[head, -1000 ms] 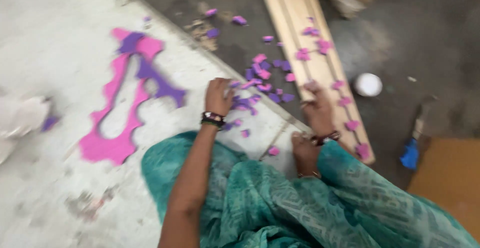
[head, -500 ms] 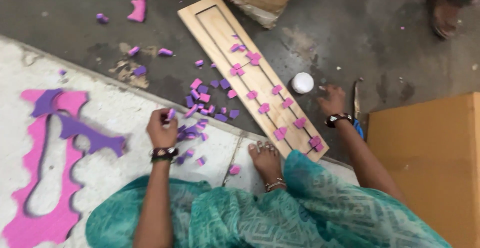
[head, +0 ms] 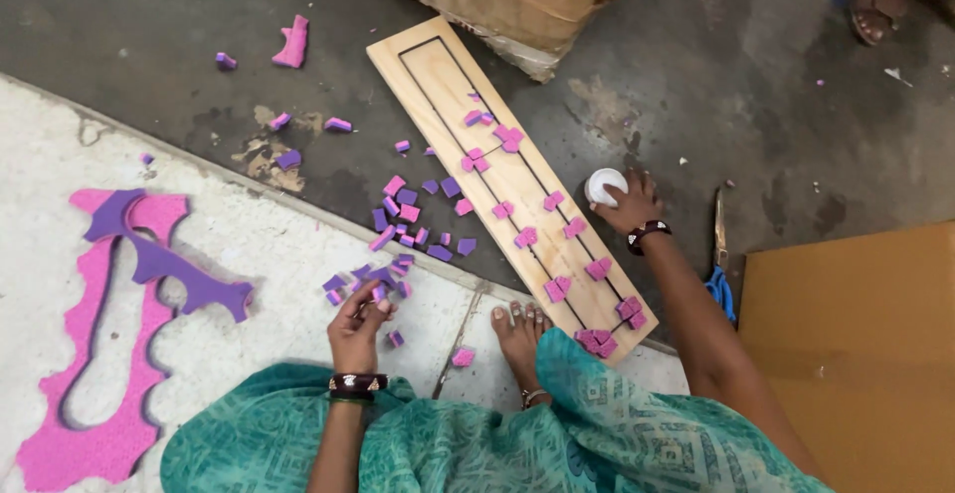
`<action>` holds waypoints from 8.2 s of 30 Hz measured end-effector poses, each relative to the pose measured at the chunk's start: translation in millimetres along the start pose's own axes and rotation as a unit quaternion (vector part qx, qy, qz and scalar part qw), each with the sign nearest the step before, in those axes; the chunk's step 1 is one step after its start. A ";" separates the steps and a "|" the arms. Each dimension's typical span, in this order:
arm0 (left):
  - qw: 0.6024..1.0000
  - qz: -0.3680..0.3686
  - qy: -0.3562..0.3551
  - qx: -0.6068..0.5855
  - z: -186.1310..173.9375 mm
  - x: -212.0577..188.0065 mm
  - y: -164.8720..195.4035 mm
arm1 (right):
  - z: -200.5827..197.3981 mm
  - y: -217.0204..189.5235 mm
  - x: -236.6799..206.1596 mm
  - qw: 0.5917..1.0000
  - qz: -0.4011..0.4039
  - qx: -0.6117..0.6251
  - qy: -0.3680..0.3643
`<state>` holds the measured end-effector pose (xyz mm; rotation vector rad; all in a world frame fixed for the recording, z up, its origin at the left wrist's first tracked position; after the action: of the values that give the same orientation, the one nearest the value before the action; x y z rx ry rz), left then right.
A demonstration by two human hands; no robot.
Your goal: The person sits on the floor cutting small pink and purple foam pieces with scissors, applies glue to them from a small container, and presses the foam pieces onto a long wooden board, discarding scraps into a nearby basket.
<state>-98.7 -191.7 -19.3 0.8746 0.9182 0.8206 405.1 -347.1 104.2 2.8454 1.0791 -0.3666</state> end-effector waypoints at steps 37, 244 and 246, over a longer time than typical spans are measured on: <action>0.996 0.003 -0.033 -0.080 6.2 22.7 -19.1 | 8.9 -7.8 -14.3 0.990 -0.047 0.054 0.126; 0.905 -0.163 -0.272 -0.285 201.2 81.6 28.4 | -93.1 -229.3 -125.7 0.806 -0.368 0.461 0.046; 0.899 -0.153 -0.269 -0.310 195.2 71.0 30.9 | -95.5 -237.9 -133.8 0.813 -0.379 0.439 0.053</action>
<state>97.6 -169.4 51.9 0.3419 0.2519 0.5002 169.5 -240.2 233.0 2.9065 2.6478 -0.9803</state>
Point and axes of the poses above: each hand's wrist, its own x-axis towards the middle knuckle, its own z-axis out of the palm, y = z × x, the point moved 10 cm from there along x, towards the middle knuckle
